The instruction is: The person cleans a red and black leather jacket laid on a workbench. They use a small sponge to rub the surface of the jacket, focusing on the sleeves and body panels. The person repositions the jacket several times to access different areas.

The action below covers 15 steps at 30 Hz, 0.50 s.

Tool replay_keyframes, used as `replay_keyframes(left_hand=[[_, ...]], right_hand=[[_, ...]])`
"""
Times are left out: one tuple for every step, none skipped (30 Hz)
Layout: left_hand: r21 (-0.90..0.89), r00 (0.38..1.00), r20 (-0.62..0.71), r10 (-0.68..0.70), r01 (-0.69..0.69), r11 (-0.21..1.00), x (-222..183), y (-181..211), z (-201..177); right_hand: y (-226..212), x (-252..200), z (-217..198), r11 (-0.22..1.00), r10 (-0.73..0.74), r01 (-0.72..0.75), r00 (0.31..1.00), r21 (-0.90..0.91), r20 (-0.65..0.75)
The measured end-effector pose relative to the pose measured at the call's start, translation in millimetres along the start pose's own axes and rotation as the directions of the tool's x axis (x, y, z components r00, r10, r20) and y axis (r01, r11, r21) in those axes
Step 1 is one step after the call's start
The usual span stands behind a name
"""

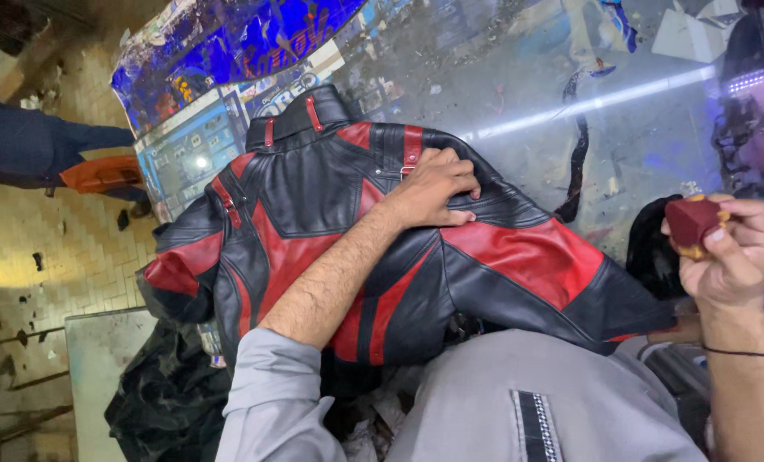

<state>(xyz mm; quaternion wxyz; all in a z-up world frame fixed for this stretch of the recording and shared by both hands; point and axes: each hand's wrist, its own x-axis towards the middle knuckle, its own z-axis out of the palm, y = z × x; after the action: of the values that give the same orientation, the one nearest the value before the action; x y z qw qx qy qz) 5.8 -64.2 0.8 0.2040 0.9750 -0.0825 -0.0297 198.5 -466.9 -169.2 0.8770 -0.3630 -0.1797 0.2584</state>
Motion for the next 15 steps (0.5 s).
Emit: replay_keyframes(left_hand=[[0.018, 1.000, -0.017, -0.003, 0.004, 1.000, 0, 2, 0], [0.015, 0.999, -0.032, -0.021, 0.022, 1.000, 0, 5, 2], [0.012, 0.998, -0.048, -0.039, 0.039, 0.999, 0, 8, 3], [0.012, 0.997, -0.062, -0.052, 0.053, 0.999, 1, 9, 3], [-0.016, 0.996, -0.055, -0.075, 0.074, 0.997, 3, 10, 4], [-0.041, 0.994, -0.046, -0.096, 0.094, 0.995, 4, 11, 4], [-0.066, 0.992, -0.037, -0.117, 0.115, 0.991, 5, 10, 3], [-0.107, 0.989, -0.026, -0.146, 0.143, 0.984, 6, 9, 3], [-0.149, 0.985, -0.014, -0.174, 0.170, 0.974, 7, 8, 1], [-0.190, 0.980, 0.000, -0.201, 0.198, 0.962, 7, 7, 0], [-0.331, 0.972, -0.083, -0.222, 0.183, 0.926, 5, 7, -2], [-0.465, 0.954, -0.159, -0.255, 0.156, 0.871, 1, 6, -4], [-0.588, 0.927, -0.229, -0.297, 0.112, 0.801, -3, 7, -4], [-0.568, 0.860, -0.335, -0.386, 0.143, 0.811, -9, 10, -4], [-0.551, 0.773, -0.436, -0.461, 0.177, 0.816, -18, 14, -2]], right_hand=[[1, 1, -2, 1.000, 0.012, -0.012, 1.000, 0.008, 0.011], [1, 3, -4, 1.000, 0.026, -0.026, 0.999, 0.015, 0.023], [0, 3, -4, 0.999, 0.040, -0.040, 0.999, 0.013, 0.009], [0, 3, -4, 0.999, 0.047, -0.047, 0.999, 0.007, 0.010], [-2, 3, -4, 0.999, 0.053, -0.053, 0.999, 0.002, 0.010], [-2, 4, -3, 0.998, 0.055, -0.055, 0.998, -0.004, 0.025], [-3, 4, -1, 0.998, 0.064, -0.064, 0.998, -0.006, 0.030], [-4, 5, -1, 0.997, 0.070, -0.070, 0.997, -0.011, 0.033], [-5, 6, 0, 0.996, 0.084, -0.084, 0.996, -0.010, 0.025], [-6, 7, 1, 0.996, 0.092, -0.092, 0.995, -0.009, 0.022], [-7, 7, 1, 0.995, 0.101, -0.100, 0.995, -0.007, 0.020], [-7, 8, 2, 0.994, 0.109, -0.109, 0.994, -0.002, 0.022], [-9, 8, 2, 0.994, 0.111, -0.111, 0.993, -0.001, 0.029], [-8, 9, 4, 0.994, 0.109, -0.109, 0.993, 0.003, 0.038], [-8, 9, 5, 0.995, 0.102, -0.102, 0.993, 0.003, 0.052]])
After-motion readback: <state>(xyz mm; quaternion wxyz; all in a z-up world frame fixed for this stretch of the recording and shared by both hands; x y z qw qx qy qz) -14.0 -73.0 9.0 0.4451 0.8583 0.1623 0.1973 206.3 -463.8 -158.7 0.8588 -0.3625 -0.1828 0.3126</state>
